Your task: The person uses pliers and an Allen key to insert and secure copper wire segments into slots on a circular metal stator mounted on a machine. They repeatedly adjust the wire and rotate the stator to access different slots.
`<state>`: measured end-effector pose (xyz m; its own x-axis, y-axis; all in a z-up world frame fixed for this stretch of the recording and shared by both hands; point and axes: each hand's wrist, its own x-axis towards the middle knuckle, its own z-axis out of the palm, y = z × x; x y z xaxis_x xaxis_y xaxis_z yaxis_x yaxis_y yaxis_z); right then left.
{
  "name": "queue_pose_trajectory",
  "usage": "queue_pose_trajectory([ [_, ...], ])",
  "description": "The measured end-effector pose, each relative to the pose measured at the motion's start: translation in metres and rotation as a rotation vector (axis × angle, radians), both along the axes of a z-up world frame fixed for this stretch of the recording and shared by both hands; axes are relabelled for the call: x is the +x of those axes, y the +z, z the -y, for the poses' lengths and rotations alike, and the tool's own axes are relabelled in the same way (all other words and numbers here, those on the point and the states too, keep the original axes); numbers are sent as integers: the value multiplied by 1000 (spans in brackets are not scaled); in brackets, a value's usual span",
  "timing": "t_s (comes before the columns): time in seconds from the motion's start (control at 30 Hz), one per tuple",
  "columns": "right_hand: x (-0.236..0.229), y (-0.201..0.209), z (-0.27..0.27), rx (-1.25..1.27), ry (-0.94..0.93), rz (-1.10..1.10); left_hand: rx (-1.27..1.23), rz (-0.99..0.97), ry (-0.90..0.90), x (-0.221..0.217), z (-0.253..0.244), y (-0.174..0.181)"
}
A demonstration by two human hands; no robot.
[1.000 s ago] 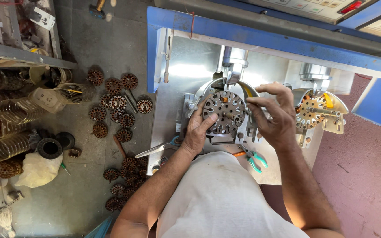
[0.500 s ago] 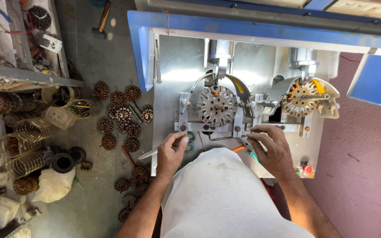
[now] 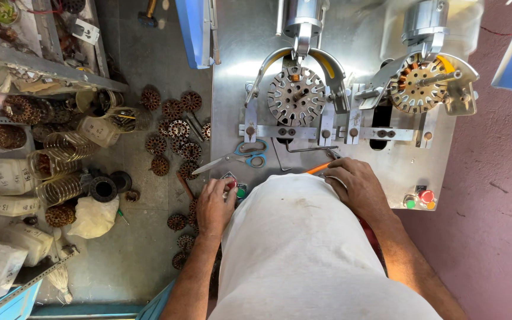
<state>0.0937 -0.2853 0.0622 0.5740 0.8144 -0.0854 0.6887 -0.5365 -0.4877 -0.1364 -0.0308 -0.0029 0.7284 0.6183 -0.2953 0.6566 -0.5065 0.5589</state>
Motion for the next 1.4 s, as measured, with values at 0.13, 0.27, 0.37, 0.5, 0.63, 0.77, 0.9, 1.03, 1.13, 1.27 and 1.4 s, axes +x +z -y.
queue_pose_trajectory([
  [0.13,-2,-17,1,-66,39,-10,-1,-40,-28,-1,8,-1],
  [0.27,0,-43,-18,-73,125,-65,-14,-28,-43,-2,13,-2],
  [0.37,-6,-60,-36,-17,186,-68,-39,-65,-65,-4,17,-7],
  [0.5,-14,-74,-55,21,289,-50,-24,36,-84,-8,23,-15],
  [0.63,-20,-80,-58,34,304,37,29,84,-63,-17,29,-14],
  [0.77,-26,-81,-59,12,256,57,5,7,73,-16,28,-5],
  [0.9,-29,-84,-62,-16,250,102,112,27,70,-9,23,6],
  [1.03,-31,-90,-65,-39,222,120,116,23,-27,0,19,6],
  [1.13,-32,-92,-67,-31,217,85,60,20,-108,17,17,-1],
  [1.27,-34,-88,-66,3,224,23,-51,163,-118,41,26,-2],
  [1.4,-34,-89,-60,-77,202,-11,-163,206,-156,61,28,2],
])
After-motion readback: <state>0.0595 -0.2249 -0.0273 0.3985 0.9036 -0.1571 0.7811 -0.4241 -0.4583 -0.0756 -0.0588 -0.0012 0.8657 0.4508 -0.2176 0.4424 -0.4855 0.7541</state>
